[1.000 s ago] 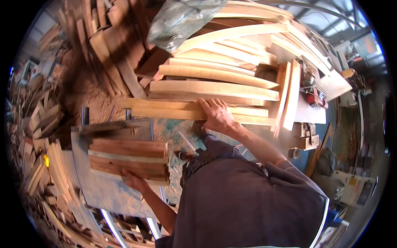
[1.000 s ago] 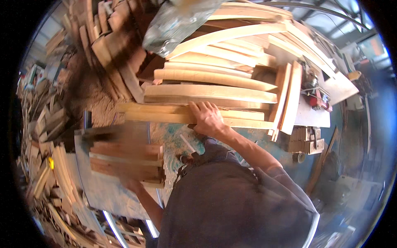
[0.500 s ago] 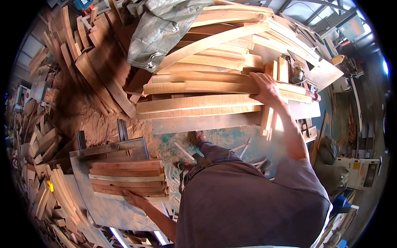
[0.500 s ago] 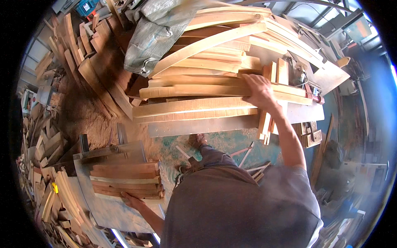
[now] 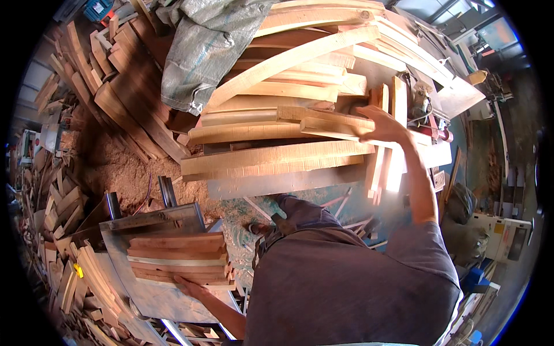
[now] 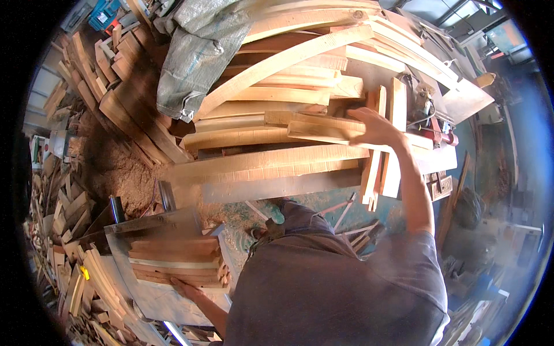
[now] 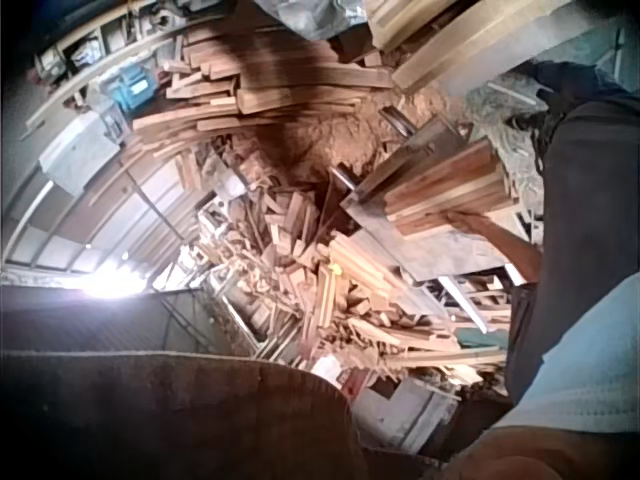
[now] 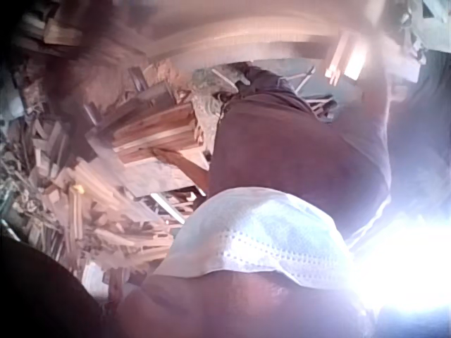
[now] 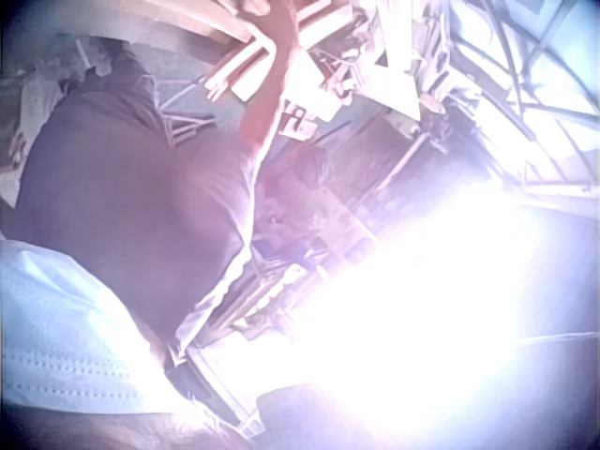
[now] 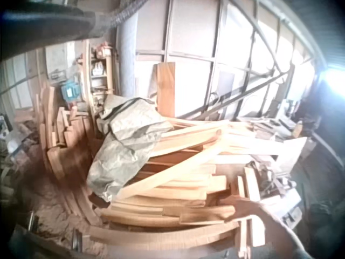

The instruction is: The person repeatedly picks up individual wooden planks from a large pile and stacks them onto a metal workbench. The person handles the wood by hand, moving pieces one at a time to build a neat stack.

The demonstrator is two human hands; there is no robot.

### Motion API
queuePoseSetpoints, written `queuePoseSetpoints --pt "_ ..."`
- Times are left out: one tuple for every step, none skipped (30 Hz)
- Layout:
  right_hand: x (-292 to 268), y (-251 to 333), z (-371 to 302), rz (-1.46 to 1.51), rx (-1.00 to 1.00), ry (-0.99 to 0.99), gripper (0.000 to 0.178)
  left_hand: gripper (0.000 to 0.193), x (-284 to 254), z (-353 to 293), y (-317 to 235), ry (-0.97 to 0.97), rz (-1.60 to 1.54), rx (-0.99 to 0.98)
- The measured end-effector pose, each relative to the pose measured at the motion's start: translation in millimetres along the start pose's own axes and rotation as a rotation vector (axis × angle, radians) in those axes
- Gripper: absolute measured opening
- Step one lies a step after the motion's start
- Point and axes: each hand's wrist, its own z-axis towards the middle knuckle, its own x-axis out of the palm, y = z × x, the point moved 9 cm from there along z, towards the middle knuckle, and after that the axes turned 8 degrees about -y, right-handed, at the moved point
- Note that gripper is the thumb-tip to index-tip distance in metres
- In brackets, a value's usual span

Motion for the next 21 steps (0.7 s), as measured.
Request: queuePoseSetpoints --pt "1 12 17 0.009 0.002 -0.04 0.09 0.084 0 4 5 0.014 -0.02 -0.025" --pt "4 22 35 0.019 -0.095 -0.13 0.081 0.079 2 6 9 0.027 -0.044 -0.052" --pt "9 28 57 0.097 -0.078 -0.141 0.073 0.079 1 5 7 0.023 -0.032 -0.048" --pt "13 36 79 0.174 -0.061 -0.149 0.065 0.08 -1 2 4 0.017 -0.02 -0.045" --pt "4 54 96 0.169 -0.165 -0.349 0.057 0.081 -2 1 3 0.009 -0.004 -0.048" --pt "-9 75 106 0.164 -0.266 -0.552 0.05 0.085 0 0 1 0.009 -0.008 -0.035" --pt "-21 91 114 0.044 -0.292 -0.732 0.048 0.09 5 0 -3 0.009 -0.013 -0.022" --pt "-25 108 129 -0.024 -0.34 -0.802 0.058 0.095 2 -2 -4 -0.003 -0.016 -0.011" --pt "-31 129 141 -0.117 -0.387 -0.82 0.063 0.095 2 -1 -5 -0.002 0.001 0.005" --pt "-34 145 151 -0.208 -0.434 -0.838 0.069 0.095 1 2 -4 0.0 0.018 0.022" --pt "-29 150 165 -0.297 -0.458 -0.822 0.069 0.095 0 5 -4 0.005 0.032 0.039" --pt "-26 152 179 -0.395 -0.481 -0.808 0.07 0.096 -1 6 -1 -0.01 0.029 0.018" --pt "-22 154 188 -0.492 -0.502 -0.794 0.07 0.096 -3 7 1 -0.023 0.026 -0.002" --pt "-18 149 199 -0.455 -0.484 -0.711 0.068 0.097 -3 8 5 -0.038 0.019 -0.027" --pt "-16 143 208 -0.418 -0.466 -0.627 0.067 0.097 0 7 5 -0.027 -0.008 -0.028" --pt "-15 135 214 -0.381 -0.446 -0.544 0.065 0.098 3 6 2 -0.015 -0.034 -0.027" --pt "-15 142 207 -0.431 -0.503 -0.528 0.063 0.098 1 5 2 -0.011 -0.059 -0.026" --pt "-14 146 198 -0.399 -0.528 -0.494 0.063 0.098 -4 10 6 -0.009 -0.069 -0.016" --pt "-13 151 186 -0.367 -0.551 -0.46 0.062 0.098 -7 19 12 -0.005 -0.078 -0.004" --pt "-12 153 175 -0.339 -0.569 -0.426 0.062 0.099 -9 23 17 0.003 -0.087 0.006" --pt "-13 148 167 -0.316 -0.535 -0.417 0.061 0.098 -9 21 18 0.003 -0.085 -0.011"
